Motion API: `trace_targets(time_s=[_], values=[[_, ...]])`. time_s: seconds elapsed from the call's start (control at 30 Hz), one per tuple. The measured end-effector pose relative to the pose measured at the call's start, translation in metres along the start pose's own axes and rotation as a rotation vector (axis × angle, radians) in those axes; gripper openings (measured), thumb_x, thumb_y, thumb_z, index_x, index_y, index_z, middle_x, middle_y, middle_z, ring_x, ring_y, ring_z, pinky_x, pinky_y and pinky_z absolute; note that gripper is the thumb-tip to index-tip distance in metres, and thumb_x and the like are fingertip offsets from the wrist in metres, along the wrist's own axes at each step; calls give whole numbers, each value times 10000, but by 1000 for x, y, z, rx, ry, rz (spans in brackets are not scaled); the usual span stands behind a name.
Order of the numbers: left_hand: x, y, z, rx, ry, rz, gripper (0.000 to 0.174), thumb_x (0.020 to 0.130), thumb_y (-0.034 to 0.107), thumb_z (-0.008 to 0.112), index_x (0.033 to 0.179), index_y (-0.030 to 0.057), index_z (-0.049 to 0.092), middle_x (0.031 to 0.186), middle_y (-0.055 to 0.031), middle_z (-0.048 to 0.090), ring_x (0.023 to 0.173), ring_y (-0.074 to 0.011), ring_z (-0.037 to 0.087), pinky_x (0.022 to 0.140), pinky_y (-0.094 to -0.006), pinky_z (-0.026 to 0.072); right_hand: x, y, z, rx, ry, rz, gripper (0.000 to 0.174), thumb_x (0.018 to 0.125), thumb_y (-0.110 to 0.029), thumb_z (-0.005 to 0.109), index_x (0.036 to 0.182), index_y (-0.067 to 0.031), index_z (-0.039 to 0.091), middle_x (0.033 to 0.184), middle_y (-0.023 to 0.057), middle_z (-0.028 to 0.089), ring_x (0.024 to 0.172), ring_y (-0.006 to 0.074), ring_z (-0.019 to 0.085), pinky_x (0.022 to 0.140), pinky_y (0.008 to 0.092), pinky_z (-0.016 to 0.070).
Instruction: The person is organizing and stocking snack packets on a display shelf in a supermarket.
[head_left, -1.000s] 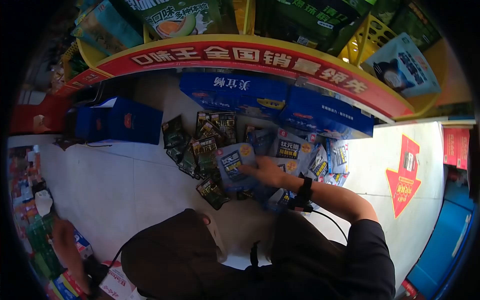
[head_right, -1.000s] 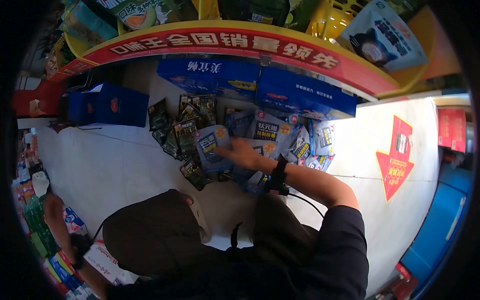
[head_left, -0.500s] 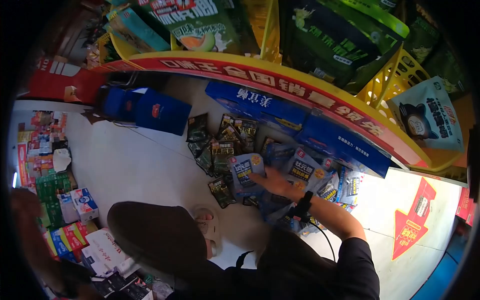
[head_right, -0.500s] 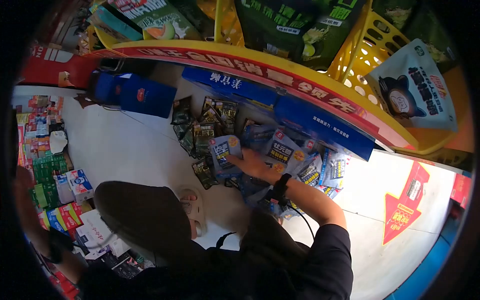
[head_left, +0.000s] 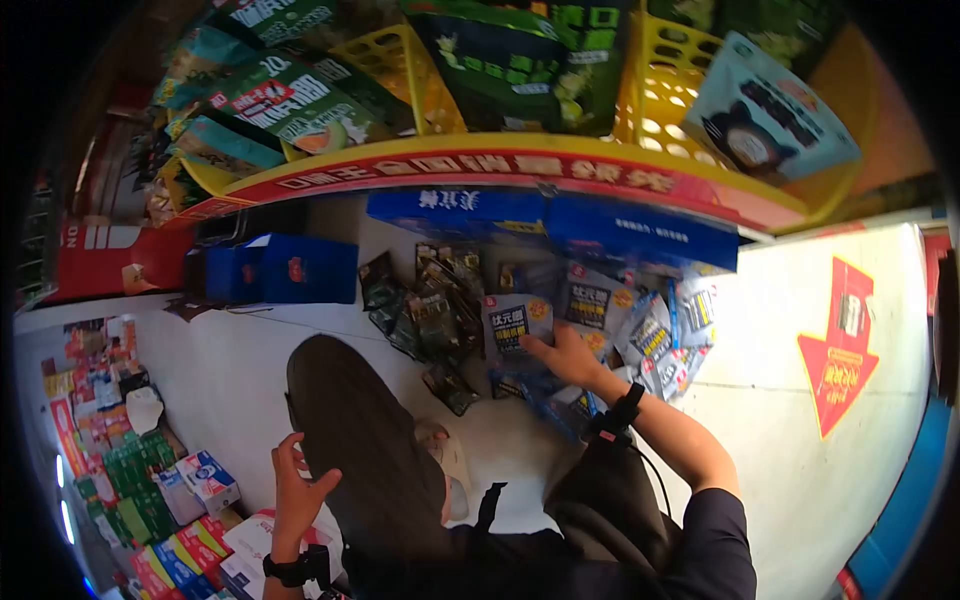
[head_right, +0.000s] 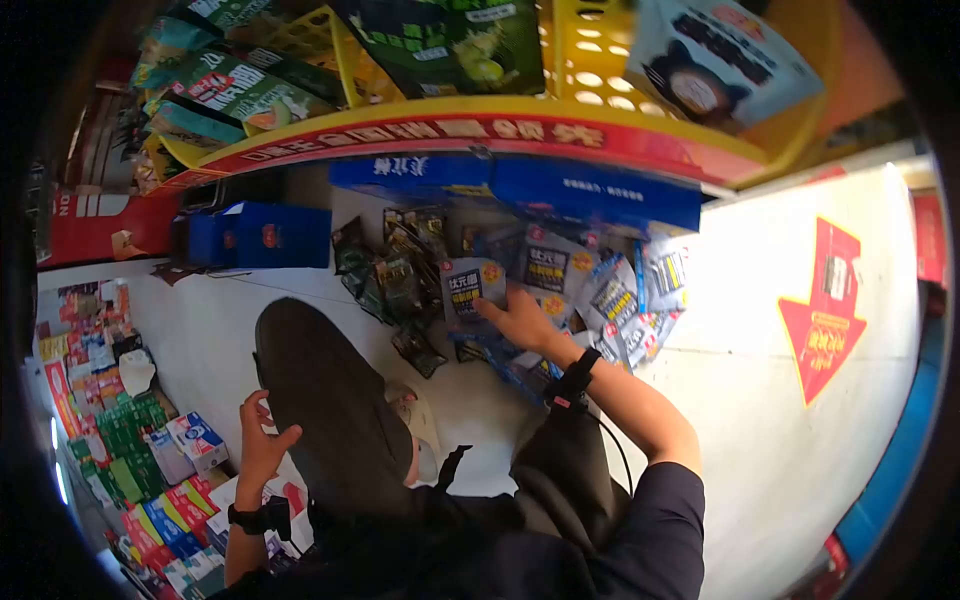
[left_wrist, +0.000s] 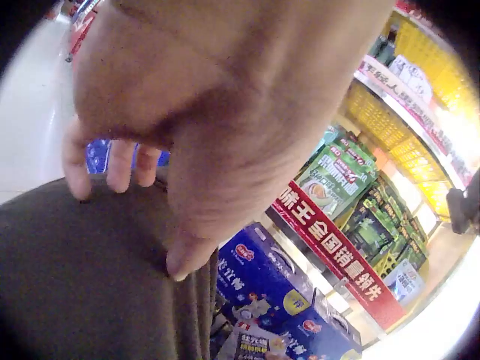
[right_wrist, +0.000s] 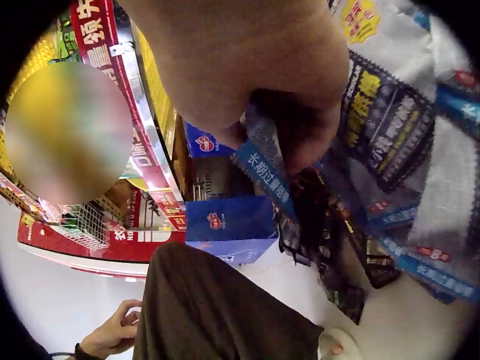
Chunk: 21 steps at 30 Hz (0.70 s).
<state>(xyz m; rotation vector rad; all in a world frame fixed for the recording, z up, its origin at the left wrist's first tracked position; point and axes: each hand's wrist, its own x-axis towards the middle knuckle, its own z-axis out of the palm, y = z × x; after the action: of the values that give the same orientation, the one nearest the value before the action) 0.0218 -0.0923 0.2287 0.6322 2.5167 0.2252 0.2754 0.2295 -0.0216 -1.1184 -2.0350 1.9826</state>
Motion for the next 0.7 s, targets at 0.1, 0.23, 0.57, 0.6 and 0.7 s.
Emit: trace_targets(time_s=[0.1, 0.23, 0.57, 0.6, 0.7], values=[[-23, -47, 24, -53, -138, 14, 1137, 641, 225, 895, 1513, 75, 181, 1233, -189, 389, 1147, -323, 460, 946, -419, 470, -26, 7, -7, 45, 95, 35, 517, 913, -385, 648, 1147, 71, 582, 997, 220, 693, 935, 330, 672, 835, 417, 495], [-36, -39, 17, 209, -340, 11, 1230, 636, 330, 893, 1510, 1, 93, 1333, -290, 354, 1206, -422, 432, 1039, -485, 404, -45, 27, 3, 145, 240, 29, 522, 911, -398, 656, 1059, 100, 607, 941, 222, 696, 902, 286, 678, 812, 402, 510], [-14, 2, 45, 431, -254, 153, 1035, 677, 293, 838, 1398, -131, 230, 1227, -298, 423, 1154, -452, 442, 974, -532, 411, -57, 27, 6, 36, 157, 133, 536, 890, -405, 673, 1049, 102, 602, 859, 214, 688, 817, 296, 688, 736, 406, 523], [-17, 4, 50, 489, -184, 156, 999, 674, 274, 834, 1384, -134, 261, 1225, -281, 418, 1150, -443, 439, 952, -545, 409, -55, 29, 7, 54, 199, 61, 542, 890, -411, 672, 1046, 103, 603, 868, 221, 687, 823, 308, 688, 745, 408, 521], [-9, 24, 54, 661, -44, 384, 945, 678, 234, 802, 1387, -123, 291, 1270, -257, 391, 1187, -424, 395, 960, -545, 392, -52, 36, 9, 46, 210, 13, 553, 891, -418, 665, 1051, 107, 601, 899, 240, 687, 853, 332, 687, 775, 413, 515]])
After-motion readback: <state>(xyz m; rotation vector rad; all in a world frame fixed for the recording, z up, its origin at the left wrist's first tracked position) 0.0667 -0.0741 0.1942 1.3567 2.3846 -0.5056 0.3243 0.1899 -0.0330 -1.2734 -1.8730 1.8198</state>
